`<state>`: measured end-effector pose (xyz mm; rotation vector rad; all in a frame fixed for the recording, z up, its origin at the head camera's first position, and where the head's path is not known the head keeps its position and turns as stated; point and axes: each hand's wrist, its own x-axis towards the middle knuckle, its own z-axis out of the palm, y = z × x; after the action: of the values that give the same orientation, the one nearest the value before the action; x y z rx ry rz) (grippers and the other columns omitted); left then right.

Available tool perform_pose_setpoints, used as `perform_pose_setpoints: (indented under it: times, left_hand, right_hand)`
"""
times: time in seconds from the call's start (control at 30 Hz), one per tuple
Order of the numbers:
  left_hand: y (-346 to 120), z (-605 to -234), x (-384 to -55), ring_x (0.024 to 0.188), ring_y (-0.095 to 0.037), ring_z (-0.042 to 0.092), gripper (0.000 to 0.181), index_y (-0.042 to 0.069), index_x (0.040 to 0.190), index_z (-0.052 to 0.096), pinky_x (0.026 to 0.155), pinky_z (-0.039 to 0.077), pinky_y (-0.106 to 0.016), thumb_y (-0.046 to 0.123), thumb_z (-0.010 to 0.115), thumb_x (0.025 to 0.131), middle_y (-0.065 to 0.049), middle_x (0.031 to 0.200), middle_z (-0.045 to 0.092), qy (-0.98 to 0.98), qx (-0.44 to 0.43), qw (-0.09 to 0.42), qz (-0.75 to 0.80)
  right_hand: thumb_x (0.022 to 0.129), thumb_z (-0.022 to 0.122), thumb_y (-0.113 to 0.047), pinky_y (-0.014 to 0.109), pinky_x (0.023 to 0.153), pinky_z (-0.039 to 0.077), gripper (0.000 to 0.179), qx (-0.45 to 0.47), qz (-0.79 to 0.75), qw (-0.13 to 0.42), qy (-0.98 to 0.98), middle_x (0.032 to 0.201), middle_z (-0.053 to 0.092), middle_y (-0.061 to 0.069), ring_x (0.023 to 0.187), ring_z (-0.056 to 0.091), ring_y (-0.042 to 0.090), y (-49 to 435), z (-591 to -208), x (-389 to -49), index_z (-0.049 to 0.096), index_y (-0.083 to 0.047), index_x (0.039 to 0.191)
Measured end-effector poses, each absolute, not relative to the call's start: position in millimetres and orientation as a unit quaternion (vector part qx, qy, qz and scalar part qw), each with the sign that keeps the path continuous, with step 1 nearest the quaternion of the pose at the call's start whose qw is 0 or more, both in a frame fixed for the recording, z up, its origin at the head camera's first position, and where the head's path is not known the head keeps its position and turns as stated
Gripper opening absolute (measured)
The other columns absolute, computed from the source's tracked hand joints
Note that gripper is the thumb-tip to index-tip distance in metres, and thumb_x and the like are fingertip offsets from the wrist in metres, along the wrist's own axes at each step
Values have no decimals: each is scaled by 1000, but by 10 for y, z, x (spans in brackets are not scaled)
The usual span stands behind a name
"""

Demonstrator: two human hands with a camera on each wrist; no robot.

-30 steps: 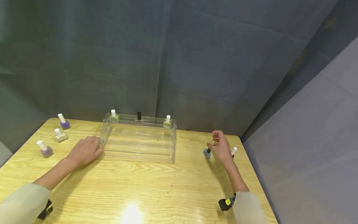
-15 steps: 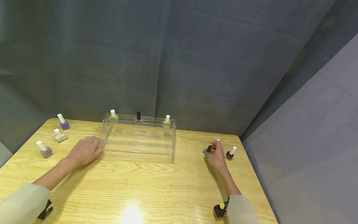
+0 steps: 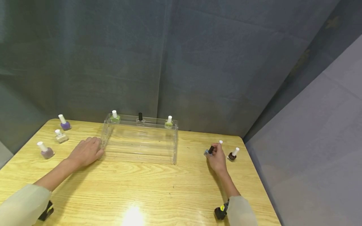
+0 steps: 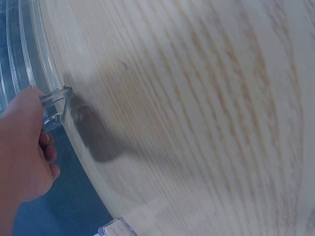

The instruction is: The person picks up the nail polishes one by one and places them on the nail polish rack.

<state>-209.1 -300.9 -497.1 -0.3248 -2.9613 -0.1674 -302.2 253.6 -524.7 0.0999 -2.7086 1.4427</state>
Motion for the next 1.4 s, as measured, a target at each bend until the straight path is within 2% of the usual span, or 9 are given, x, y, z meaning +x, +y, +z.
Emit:
perform_pose_setpoints:
  times: [0.13,0.3,0.4,0.7,0.93,1.4]
  left_hand:
    - [-3008,-4977,-2087,81,-30,47,24,2,95,51,69,39,-47,26,54,97,-10,87,49,-989,-107,80,-55]
    - [-3013,-4976,-2082,81,-30,46,22,3,94,51,69,38,-47,25,54,97,-10,87,48,-989,-107,79,-58]
    - [-3015,-4968,-2081,81,-30,46,21,3,93,50,69,39,-47,24,54,97,-10,87,48,-989,-110,80,-59]
    - [-2999,-4974,-2084,83,-30,47,21,4,95,50,70,39,-47,25,53,97,-9,88,49,-989,-108,79,-62]
    - [-3001,-4946,-2077,81,-30,45,21,3,94,50,69,38,-46,24,54,97,-9,86,47,-989,-108,77,-63]
    - [-3013,-4986,-2089,80,-30,46,22,3,95,51,68,39,-46,25,53,97,-9,86,48,-988,-111,83,-64]
  right_hand:
    - [94,59,2,30,71,44,45,43,484,35,-873,116,48,17,97,50,26,2502,-5158,-3023,39,-1,135]
    - [94,62,-1,45,86,50,47,64,483,54,-872,127,53,18,113,57,34,2369,-4962,-3005,42,-5,136]
    - [93,65,0,48,92,49,48,88,483,71,-868,128,54,19,115,57,36,2250,-4815,-2992,45,-5,135]
    - [88,69,8,37,87,53,48,170,490,90,-850,119,55,16,108,61,31,1796,-4355,-2941,50,-4,130]
    - [89,70,5,42,92,51,44,236,476,76,-844,113,59,12,106,61,28,1381,-4048,-2912,54,-7,129]
    - [90,70,3,34,90,52,43,316,477,44,-819,112,60,8,105,63,24,572,-3968,-2921,55,-11,128]
